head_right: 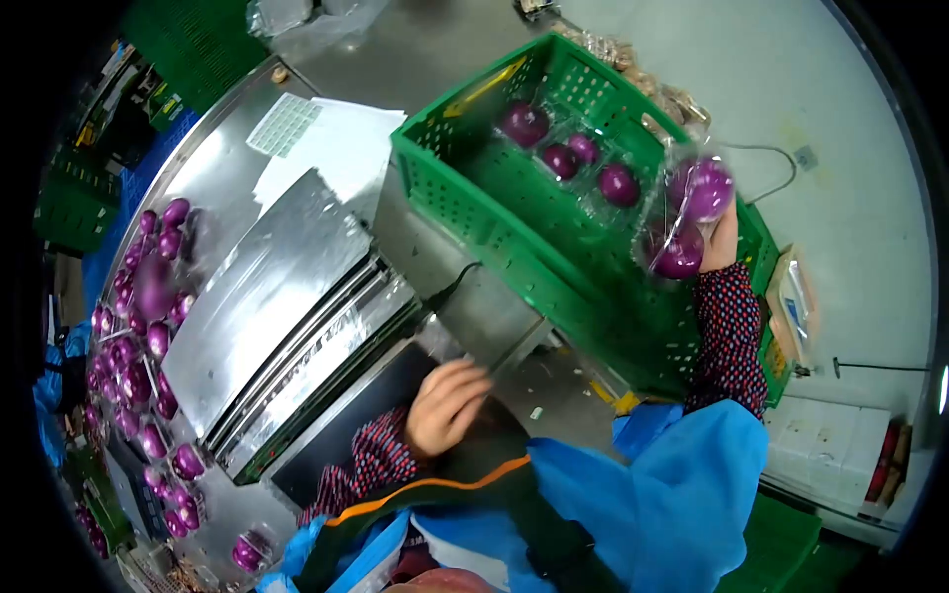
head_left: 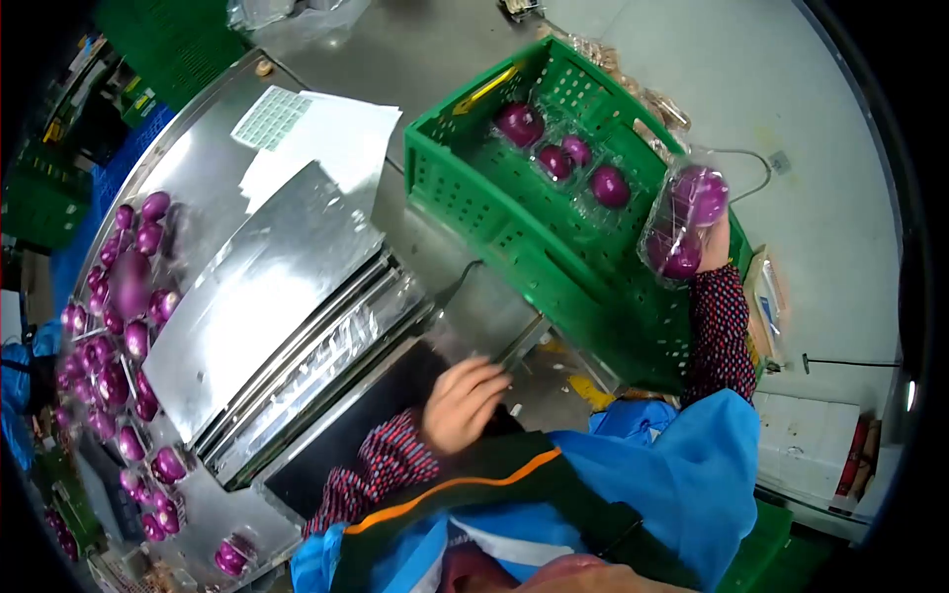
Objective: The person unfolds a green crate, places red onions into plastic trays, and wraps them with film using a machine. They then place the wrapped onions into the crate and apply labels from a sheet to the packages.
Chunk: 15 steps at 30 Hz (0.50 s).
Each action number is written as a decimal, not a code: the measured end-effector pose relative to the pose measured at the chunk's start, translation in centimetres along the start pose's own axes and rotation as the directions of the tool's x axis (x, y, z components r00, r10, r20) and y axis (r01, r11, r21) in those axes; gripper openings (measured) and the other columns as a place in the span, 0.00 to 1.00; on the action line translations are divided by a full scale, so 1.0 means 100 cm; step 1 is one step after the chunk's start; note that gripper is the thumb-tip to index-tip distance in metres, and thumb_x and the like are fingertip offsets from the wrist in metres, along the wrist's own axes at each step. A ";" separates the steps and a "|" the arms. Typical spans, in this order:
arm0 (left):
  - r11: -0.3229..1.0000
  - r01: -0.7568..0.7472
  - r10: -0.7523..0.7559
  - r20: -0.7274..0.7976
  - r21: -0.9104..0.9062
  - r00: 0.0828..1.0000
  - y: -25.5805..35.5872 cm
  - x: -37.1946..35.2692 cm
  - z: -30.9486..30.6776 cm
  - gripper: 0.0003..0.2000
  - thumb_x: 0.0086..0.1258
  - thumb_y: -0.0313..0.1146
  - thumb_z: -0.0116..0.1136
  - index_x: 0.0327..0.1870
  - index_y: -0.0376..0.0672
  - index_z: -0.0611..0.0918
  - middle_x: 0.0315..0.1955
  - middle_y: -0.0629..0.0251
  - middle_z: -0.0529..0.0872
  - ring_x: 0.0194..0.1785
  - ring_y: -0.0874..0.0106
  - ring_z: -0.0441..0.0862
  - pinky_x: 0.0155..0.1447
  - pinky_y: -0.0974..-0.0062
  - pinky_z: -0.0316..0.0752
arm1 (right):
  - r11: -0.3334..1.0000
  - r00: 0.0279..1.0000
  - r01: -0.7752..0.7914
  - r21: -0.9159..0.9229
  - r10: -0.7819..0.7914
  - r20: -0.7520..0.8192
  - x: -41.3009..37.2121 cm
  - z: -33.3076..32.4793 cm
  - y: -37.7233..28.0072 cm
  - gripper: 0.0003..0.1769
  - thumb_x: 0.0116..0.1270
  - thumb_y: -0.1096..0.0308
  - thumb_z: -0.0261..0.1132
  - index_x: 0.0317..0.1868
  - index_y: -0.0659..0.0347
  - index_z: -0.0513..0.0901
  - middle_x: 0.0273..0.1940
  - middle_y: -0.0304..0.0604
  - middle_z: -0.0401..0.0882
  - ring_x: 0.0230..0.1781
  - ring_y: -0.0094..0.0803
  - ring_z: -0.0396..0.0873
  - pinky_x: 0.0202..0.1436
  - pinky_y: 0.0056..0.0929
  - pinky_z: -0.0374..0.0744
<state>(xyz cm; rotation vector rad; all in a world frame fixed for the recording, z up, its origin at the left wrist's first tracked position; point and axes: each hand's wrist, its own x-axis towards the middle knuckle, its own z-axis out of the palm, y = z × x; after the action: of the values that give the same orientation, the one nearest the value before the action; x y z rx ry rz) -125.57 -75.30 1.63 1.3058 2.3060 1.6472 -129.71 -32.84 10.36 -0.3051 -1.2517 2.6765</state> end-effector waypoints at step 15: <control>0.969 0.153 -0.165 0.043 0.195 0.985 -0.063 -0.139 -0.005 0.07 0.57 0.32 0.53 0.35 0.41 0.76 0.37 0.57 0.76 0.36 0.60 0.75 0.36 0.67 0.72 | 0.200 0.929 -0.094 -0.975 -0.336 -0.158 0.150 -0.150 0.118 0.27 0.64 0.52 0.52 0.56 0.65 0.67 0.54 0.50 0.67 0.52 0.39 0.67 0.56 0.37 0.66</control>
<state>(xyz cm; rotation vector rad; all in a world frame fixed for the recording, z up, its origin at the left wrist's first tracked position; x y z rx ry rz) -120.60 -85.03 -9.06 1.1444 2.5111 1.3517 -141.12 -25.67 -9.83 -0.7231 -2.5194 1.1252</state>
